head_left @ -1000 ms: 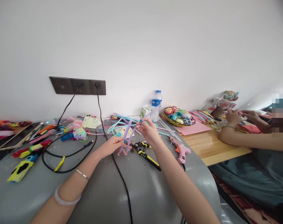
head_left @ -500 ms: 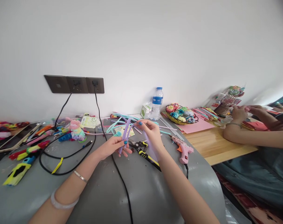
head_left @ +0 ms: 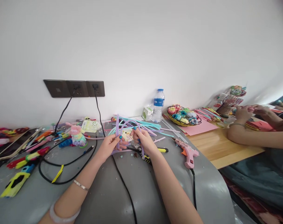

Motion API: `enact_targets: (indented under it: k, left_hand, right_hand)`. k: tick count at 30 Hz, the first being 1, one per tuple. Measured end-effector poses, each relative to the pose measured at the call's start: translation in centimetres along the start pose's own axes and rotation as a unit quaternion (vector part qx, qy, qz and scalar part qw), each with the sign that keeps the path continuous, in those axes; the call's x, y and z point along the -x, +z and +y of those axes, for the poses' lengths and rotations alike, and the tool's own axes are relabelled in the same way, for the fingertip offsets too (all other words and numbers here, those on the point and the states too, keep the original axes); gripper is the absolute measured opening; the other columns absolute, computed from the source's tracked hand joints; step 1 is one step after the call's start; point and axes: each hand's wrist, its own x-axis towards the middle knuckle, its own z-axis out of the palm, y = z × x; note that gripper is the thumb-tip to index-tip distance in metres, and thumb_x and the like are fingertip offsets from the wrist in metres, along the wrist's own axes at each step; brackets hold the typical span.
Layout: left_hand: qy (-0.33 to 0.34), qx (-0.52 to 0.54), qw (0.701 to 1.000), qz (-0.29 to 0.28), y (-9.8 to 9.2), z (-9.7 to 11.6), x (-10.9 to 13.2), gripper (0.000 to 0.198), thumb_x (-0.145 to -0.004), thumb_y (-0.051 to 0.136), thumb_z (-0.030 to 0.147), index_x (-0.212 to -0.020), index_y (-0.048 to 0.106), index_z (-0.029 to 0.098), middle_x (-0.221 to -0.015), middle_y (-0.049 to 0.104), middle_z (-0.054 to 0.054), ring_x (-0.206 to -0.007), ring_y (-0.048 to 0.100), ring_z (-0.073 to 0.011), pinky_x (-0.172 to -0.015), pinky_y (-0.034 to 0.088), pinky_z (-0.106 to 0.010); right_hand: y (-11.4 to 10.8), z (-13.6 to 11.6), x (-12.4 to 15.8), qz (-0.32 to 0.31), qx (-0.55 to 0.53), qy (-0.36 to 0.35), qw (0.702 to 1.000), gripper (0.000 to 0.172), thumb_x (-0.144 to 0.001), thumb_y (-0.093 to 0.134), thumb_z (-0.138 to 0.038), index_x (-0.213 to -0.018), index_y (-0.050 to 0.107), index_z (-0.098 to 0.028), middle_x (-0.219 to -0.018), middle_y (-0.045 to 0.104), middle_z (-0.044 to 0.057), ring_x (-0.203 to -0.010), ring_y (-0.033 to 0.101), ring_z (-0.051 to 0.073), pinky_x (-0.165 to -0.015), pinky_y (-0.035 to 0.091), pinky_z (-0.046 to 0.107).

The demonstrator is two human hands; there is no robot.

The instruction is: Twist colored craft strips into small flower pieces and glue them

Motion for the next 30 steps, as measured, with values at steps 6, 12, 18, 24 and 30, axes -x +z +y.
enact_targets:
  k: [6, 12, 18, 24, 30]
  left_hand:
    - [0.041, 0.028, 0.996, 0.077, -1.5, 0.4, -0.5, 0.051, -0.073, 0.068, 0.062, -0.093, 0.062, 0.015, -0.086, 0.077, -0.011, -0.079, 0.074, -0.0254, -0.068, 0.058, -0.035]
    - [0.031, 0.021, 0.997, 0.062, -1.2, 0.4, -0.4, 0.050, -0.071, 0.070, 0.062, -0.091, 0.064, 0.016, -0.085, 0.077, -0.010, -0.078, 0.074, -0.0256, -0.068, 0.058, -0.035]
    - [-0.012, -0.001, 0.996, -0.088, 0.4, -0.1, 0.1, 0.040, -0.079, 0.068, 0.055, -0.084, 0.063, 0.016, -0.082, 0.077, -0.013, -0.072, 0.075, -0.0248, -0.068, 0.056, -0.035]
    - [-0.014, 0.003, 0.993, -0.121, 0.8, -0.4, 0.5, 0.046, -0.079, 0.067, 0.059, -0.089, 0.061, 0.014, -0.085, 0.077, -0.016, -0.073, 0.075, -0.0241, -0.065, 0.054, -0.030]
    - [-0.043, 0.016, 0.992, -0.114, 0.6, -0.1, 0.6, 0.047, -0.078, 0.070, 0.057, -0.090, 0.062, 0.013, -0.086, 0.078, -0.017, -0.073, 0.075, -0.0246, -0.066, 0.055, -0.032]
  right_hand:
    - [0.3, -0.2, -0.5, -0.014, -0.107, -0.018, 0.994, 0.034, -0.080, 0.066, -0.052, -0.076, 0.056, -0.020, -0.049, 0.030, -0.010, -0.040, 0.022, 0.007, -0.043, 0.022, 0.021]
    - [0.2, 0.0, -0.3, -0.009, -0.132, -0.022, 0.991, 0.024, -0.076, 0.071, -0.044, -0.077, 0.062, -0.022, -0.063, 0.043, -0.003, -0.052, 0.034, 0.011, -0.048, 0.032, 0.024]
    - [0.4, 0.8, 0.0, -0.001, -0.100, -0.024, 0.995, 0.028, -0.069, 0.078, -0.047, -0.077, 0.068, -0.021, -0.060, 0.049, -0.003, -0.054, 0.039, 0.011, -0.052, 0.036, 0.025]
    - [0.7, 1.4, -0.3, 0.017, -0.064, -0.038, 0.997, 0.026, -0.068, 0.080, -0.046, -0.075, 0.072, -0.022, -0.073, 0.060, 0.000, -0.058, 0.046, 0.010, -0.055, 0.040, 0.023]
    - [0.9, 1.2, -0.2, 0.024, -0.039, -0.056, 0.997, 0.026, -0.073, 0.075, -0.048, -0.079, 0.072, -0.023, -0.071, 0.061, 0.000, -0.057, 0.048, 0.011, -0.052, 0.040, 0.024]
